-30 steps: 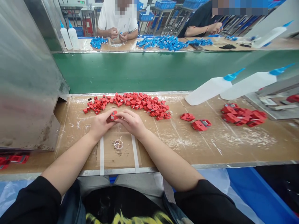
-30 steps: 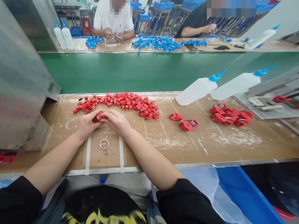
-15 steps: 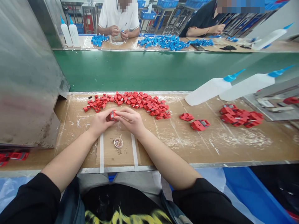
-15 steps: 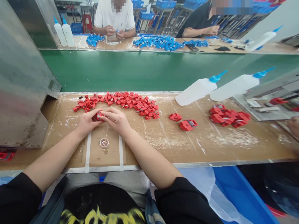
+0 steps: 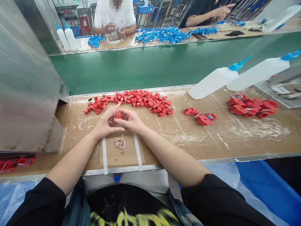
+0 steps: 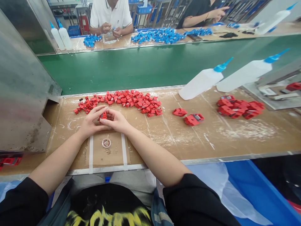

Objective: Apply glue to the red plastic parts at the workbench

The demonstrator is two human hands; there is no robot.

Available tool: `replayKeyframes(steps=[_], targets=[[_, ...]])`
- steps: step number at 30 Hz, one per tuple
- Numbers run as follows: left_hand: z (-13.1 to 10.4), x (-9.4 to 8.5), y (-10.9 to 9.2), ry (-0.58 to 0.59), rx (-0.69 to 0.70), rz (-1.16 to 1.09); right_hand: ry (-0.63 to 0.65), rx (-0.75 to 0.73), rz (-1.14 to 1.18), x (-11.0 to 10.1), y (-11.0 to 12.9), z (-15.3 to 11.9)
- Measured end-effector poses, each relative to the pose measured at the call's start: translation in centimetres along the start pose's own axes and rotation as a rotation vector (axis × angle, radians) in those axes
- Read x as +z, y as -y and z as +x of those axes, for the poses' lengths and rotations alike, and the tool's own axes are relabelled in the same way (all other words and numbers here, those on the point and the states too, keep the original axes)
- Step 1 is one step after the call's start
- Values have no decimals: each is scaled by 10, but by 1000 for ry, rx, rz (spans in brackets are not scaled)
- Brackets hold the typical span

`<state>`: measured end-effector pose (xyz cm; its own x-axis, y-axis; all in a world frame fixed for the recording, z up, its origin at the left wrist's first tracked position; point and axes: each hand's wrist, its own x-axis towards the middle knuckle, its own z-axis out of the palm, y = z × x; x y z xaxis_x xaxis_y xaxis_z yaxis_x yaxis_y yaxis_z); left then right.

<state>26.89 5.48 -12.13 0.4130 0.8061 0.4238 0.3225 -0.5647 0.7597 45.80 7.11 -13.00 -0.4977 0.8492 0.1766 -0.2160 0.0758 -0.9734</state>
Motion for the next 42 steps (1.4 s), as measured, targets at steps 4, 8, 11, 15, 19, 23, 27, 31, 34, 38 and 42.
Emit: replayKeyframes(steps=[4,8,11,15,19,23,27,31,34,38,42], targets=[[4,9,-9,67,-177,-378,-33,-36,-10,6,2,-2],[4,15,-16,-12,-251,-405,-43,-59,-40,13,6,-6],[4,14,-18,-34,-262,-384,-56,-53,-36,15,6,-6],[5,13,-14,-17,-284,-302,-51,42,64,13,2,-2],[5,9,-7,33,-276,-290,-56,204,277,10,1,-1],[3,-2,-3,57,-266,-306,49,291,390,9,4,-4],[2,-10,-5,28,-295,-192,61,310,253,6,3,-3],[1,-11,-10,-54,-299,4,-185,-6,-120,0,1,-2],[0,-12,-10,-98,-271,127,-177,-215,-366,-2,1,-2],[1,-15,-8,-98,-267,196,-160,-314,-502,0,5,-3],[1,-16,-7,-77,-280,220,-172,-339,-558,-1,8,-4]])
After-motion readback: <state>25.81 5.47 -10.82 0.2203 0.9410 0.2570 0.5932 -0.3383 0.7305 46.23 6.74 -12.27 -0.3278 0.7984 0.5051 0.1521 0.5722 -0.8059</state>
